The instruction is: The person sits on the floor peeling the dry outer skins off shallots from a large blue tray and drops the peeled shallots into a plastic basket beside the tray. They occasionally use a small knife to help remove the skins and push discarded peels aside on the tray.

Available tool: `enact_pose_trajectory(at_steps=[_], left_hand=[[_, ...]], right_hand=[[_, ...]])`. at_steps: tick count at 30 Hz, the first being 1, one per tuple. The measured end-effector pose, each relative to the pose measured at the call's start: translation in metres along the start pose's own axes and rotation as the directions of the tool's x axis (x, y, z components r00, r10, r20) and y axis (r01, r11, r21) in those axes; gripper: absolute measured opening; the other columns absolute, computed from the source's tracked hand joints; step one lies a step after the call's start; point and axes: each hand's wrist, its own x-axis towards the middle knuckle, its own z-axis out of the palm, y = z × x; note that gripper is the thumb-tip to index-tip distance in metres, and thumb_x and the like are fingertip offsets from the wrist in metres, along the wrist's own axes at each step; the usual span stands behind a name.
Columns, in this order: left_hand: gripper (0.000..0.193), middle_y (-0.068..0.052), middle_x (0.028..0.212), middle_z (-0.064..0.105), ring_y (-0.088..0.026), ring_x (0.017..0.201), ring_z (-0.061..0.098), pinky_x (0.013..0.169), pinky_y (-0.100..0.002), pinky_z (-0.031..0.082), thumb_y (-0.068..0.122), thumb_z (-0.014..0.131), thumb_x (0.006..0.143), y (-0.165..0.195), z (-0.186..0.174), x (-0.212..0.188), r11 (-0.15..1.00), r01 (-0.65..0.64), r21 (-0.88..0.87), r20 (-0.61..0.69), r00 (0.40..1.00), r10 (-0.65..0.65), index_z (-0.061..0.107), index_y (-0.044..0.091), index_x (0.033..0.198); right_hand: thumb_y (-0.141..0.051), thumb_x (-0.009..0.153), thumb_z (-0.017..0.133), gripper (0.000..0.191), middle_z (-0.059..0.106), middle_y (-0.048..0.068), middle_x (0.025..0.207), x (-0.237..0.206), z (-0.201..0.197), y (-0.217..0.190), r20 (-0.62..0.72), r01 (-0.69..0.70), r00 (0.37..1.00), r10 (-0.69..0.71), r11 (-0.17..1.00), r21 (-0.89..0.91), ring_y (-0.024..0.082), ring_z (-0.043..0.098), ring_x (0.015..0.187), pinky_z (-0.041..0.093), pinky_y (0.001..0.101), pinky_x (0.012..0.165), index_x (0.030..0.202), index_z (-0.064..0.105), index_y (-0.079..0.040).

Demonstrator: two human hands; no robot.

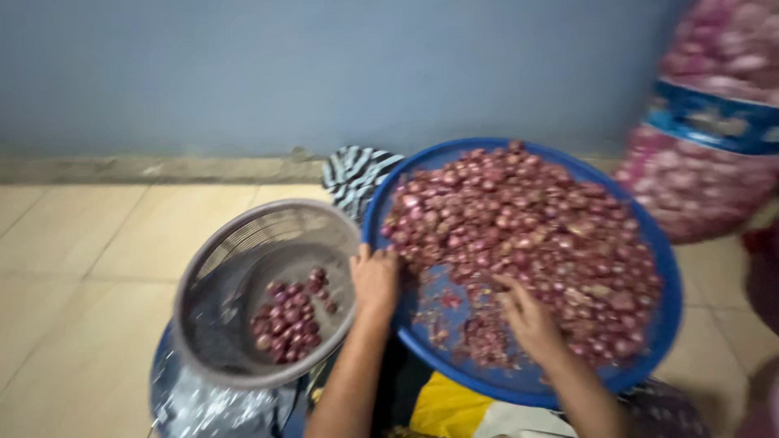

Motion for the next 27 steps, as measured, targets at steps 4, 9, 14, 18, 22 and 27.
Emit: enact_pose_trajectory(at_steps=[4,9,14,18,22,27], left_hand=[[0.013,-0.011,0.091,0.072,-0.032,0.09,0.064,0.077,-0.051,0.047,0.022,0.069,0.087,0.006,-0.002,0.002,0.99,-0.012,-0.141,0.004,1.0,0.013,0.07,0.01,0.092],[0.006,-0.012,0.084,0.071,-0.027,0.074,0.07,0.066,-0.039,0.056,0.007,0.075,0.088,0.048,-0.003,-0.026,0.597,-0.019,-0.802,-0.016,1.0,0.01,0.071,0.003,0.09],[0.016,-0.006,0.087,0.076,-0.012,0.077,0.07,0.068,-0.029,0.059,0.007,0.08,0.085,0.093,0.023,-0.046,0.157,0.406,-0.9,0.426,0.896,0.125,0.073,0.001,0.098],[0.014,-0.009,0.089,0.078,-0.016,0.075,0.07,0.068,-0.029,0.057,0.006,0.075,0.089,0.096,0.026,-0.047,-0.025,0.541,-0.841,0.532,0.834,0.147,0.076,-0.001,0.101],[0.017,-0.005,0.095,0.078,-0.012,0.085,0.072,0.075,-0.025,0.059,0.007,0.071,0.09,0.094,0.012,-0.045,-0.118,0.497,-0.86,0.476,0.863,0.165,0.072,0.002,0.106],[0.028,-0.009,0.094,0.073,-0.015,0.085,0.071,0.074,-0.028,0.06,0.008,0.077,0.087,0.098,0.003,-0.041,-0.245,0.521,-0.818,0.493,0.853,0.168,0.063,0.001,0.11]], right_hand=[[-0.024,0.102,0.054,0.04,0.059,0.005,0.069,-0.002,0.0,-0.015,0.043,-0.101,0.994,0.102,0.995,-0.02,0.013,0.053,0.061,0.049,0.0312,0.061,0.14,0.06,-0.016],[-0.017,0.086,0.073,0.055,0.074,0.005,0.097,-0.002,0.005,-0.03,0.096,0.041,0.994,-0.042,0.999,0.013,0.017,0.068,0.077,0.058,0.034,0.07,0.139,0.058,-0.011],[-0.013,0.085,0.078,0.045,0.076,0.011,0.106,-0.003,0.008,-0.015,0.061,0.258,0.964,-0.258,0.966,0.016,0.021,0.075,0.094,0.058,0.0358,0.081,0.125,0.062,-0.004],[-0.016,0.085,0.081,0.035,0.076,0.01,0.101,-0.002,0.01,0.004,0.032,0.178,0.983,-0.178,0.984,0.0,0.021,0.075,0.091,0.058,0.0352,0.079,0.114,0.066,-0.004],[-0.019,0.09,0.076,0.028,0.074,0.014,0.097,-0.001,0.019,0.002,0.065,0.014,0.997,-0.031,0.966,0.256,0.025,0.074,0.087,0.059,0.0363,0.078,0.111,0.066,-0.004],[-0.013,0.084,0.078,0.04,0.072,0.017,0.11,-0.003,0.014,-0.014,-0.032,0.397,0.917,-0.398,0.917,-0.036,0.029,0.07,0.102,0.054,0.039,0.087,0.12,0.066,0.001]])
